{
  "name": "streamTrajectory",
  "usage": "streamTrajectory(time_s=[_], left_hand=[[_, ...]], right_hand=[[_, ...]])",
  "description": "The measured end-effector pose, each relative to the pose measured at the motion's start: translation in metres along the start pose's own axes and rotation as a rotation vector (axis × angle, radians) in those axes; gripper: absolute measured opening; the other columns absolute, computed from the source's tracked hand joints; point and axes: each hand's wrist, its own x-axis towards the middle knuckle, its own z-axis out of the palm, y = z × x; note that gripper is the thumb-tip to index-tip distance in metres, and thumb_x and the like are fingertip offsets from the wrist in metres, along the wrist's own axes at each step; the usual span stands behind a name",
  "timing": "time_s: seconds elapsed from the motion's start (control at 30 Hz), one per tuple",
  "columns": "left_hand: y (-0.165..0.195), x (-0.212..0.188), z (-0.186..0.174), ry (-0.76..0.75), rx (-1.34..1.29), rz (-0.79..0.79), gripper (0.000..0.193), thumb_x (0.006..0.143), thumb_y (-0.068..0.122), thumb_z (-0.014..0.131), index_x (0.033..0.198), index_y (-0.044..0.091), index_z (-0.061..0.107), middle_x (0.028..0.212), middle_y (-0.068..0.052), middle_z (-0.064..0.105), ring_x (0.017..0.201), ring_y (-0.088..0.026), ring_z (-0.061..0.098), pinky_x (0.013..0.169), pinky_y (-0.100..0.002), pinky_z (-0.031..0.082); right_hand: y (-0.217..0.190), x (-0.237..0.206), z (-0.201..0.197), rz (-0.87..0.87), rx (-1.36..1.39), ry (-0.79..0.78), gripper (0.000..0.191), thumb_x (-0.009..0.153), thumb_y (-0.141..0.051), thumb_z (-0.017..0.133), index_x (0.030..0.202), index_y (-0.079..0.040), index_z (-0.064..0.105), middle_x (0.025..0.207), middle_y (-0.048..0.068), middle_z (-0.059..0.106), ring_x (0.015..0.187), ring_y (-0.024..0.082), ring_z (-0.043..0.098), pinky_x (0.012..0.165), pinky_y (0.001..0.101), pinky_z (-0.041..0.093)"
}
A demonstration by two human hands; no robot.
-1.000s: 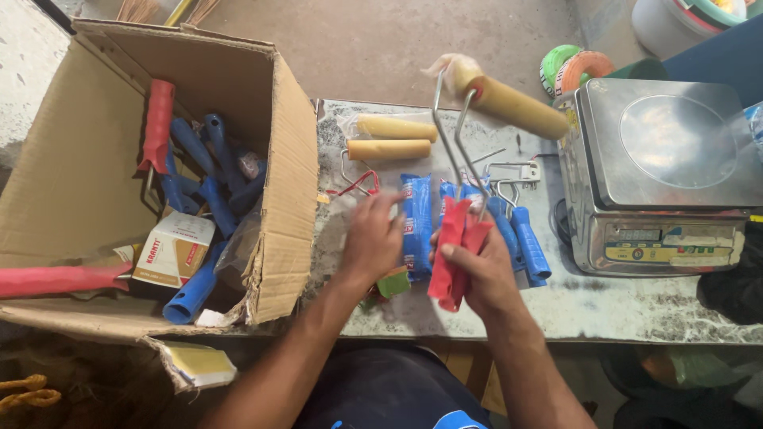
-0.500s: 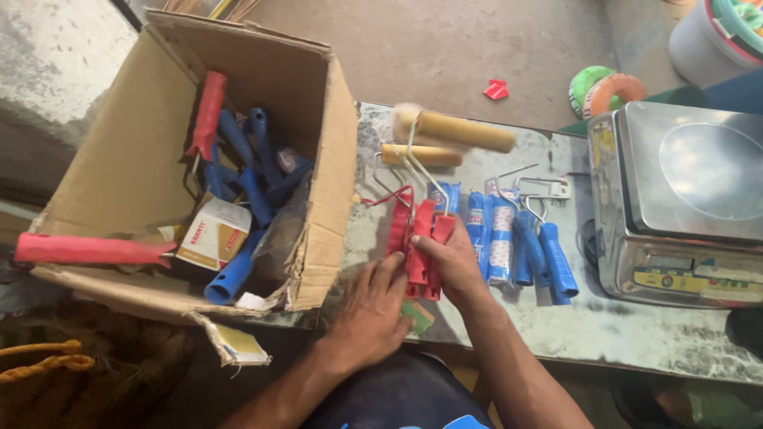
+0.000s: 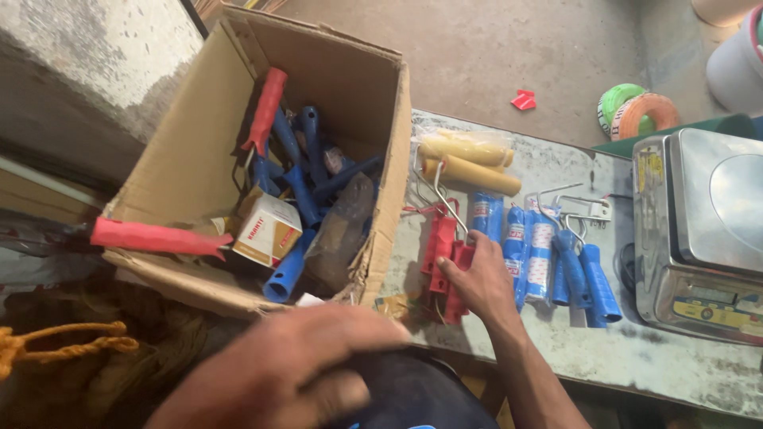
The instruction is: The person assembles paint rollers at a shop counter, taking roller covers and pushing them onto metal roller frames, then placing the assembled rollers into a cardboard box. They handle blue and red roller handles, fit covers onto frames one at a time, and finally carry the filled box across the shop.
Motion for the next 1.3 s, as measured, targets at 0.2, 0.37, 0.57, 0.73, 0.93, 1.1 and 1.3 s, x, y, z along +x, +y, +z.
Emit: streamTrajectory(time_s=[0.2, 0.37, 0.57, 0.73, 0.93, 1.1, 1.3], left_hand=[[-0.015, -0.023, -0.026, 0.308, 0.161, -0.020, 0.037, 0.094, 0.023, 0.070, 0.128, 0.008, 0.066, 0.122, -0.011, 0.073, 0.119, -0.029, 0.070, 0.098, -0.039, 0.053], [-0.021, -0.011, -0.031, 0.248, 0.274, 0.045, 0.036, 0.092, 0.024, 0.073, 0.124, 0.009, 0.067, 0.119, -0.011, 0.073, 0.113, -0.030, 0.071, 0.094, -0.039, 0.055], [-0.038, 0.021, -0.072, 0.136, 0.759, -0.134, 0.040, 0.082, 0.021, 0.072, 0.119, 0.006, 0.068, 0.111, -0.014, 0.071, 0.105, -0.036, 0.064, 0.092, -0.046, 0.049], [-0.081, 0.041, -0.087, -0.362, 0.913, -0.314, 0.043, 0.079, 0.033, 0.077, 0.115, 0.009, 0.067, 0.106, -0.012, 0.068, 0.105, -0.034, 0.061, 0.089, -0.046, 0.051], [-0.123, 0.057, -0.057, -0.553, 1.036, -0.193, 0.019, 0.080, 0.015, 0.071, 0.099, 0.010, 0.073, 0.105, -0.011, 0.071, 0.106, -0.033, 0.064, 0.089, -0.049, 0.052], [-0.111, 0.064, -0.075, -0.357, 0.862, -0.050, 0.014, 0.080, 0.011, 0.067, 0.093, 0.010, 0.073, 0.095, -0.011, 0.074, 0.098, -0.032, 0.067, 0.084, -0.046, 0.055], [-0.074, 0.053, -0.147, 0.136, 0.381, -0.591, 0.019, 0.101, 0.024, 0.061, 0.113, 0.012, 0.070, 0.087, -0.004, 0.074, 0.070, -0.021, 0.071, 0.065, -0.036, 0.057]], right_hand=[[-0.017, -0.002, 0.009, 0.100, -0.014, 0.013, 0.104, 0.074, -0.046, 0.084, 0.151, 0.000, 0.033, 0.145, 0.023, 0.050, 0.131, 0.037, 0.053, 0.109, 0.0450, 0.043], [-0.020, -0.010, 0.029, 0.085, -0.074, 0.051, 0.111, 0.070, -0.043, 0.088, 0.151, 0.001, 0.028, 0.149, 0.024, 0.041, 0.137, 0.040, 0.044, 0.113, 0.0446, 0.037], [-0.023, -0.010, 0.043, -0.035, -0.079, 0.157, 0.111, 0.071, -0.041, 0.088, 0.151, 0.003, 0.026, 0.152, 0.024, 0.034, 0.141, 0.041, 0.037, 0.115, 0.0467, 0.035], [-0.045, -0.012, 0.047, 0.023, -0.096, 0.161, 0.117, 0.064, -0.037, 0.091, 0.151, -0.001, 0.023, 0.150, 0.026, 0.033, 0.134, 0.044, 0.043, 0.107, 0.0473, 0.042], [-0.070, -0.011, 0.046, 0.160, -0.093, 0.130, 0.106, 0.068, -0.027, 0.086, 0.153, -0.012, 0.024, 0.138, 0.023, 0.042, 0.118, 0.046, 0.057, 0.099, 0.0499, 0.049], [-0.070, -0.008, 0.053, 0.140, -0.057, 0.174, 0.100, 0.069, -0.020, 0.080, 0.153, -0.014, 0.026, 0.131, 0.025, 0.045, 0.109, 0.050, 0.060, 0.093, 0.0526, 0.052], [-0.061, -0.003, 0.063, 0.167, -0.045, 0.181, 0.097, 0.069, -0.018, 0.079, 0.152, -0.018, 0.029, 0.129, 0.023, 0.047, 0.109, 0.049, 0.061, 0.094, 0.0527, 0.052]])
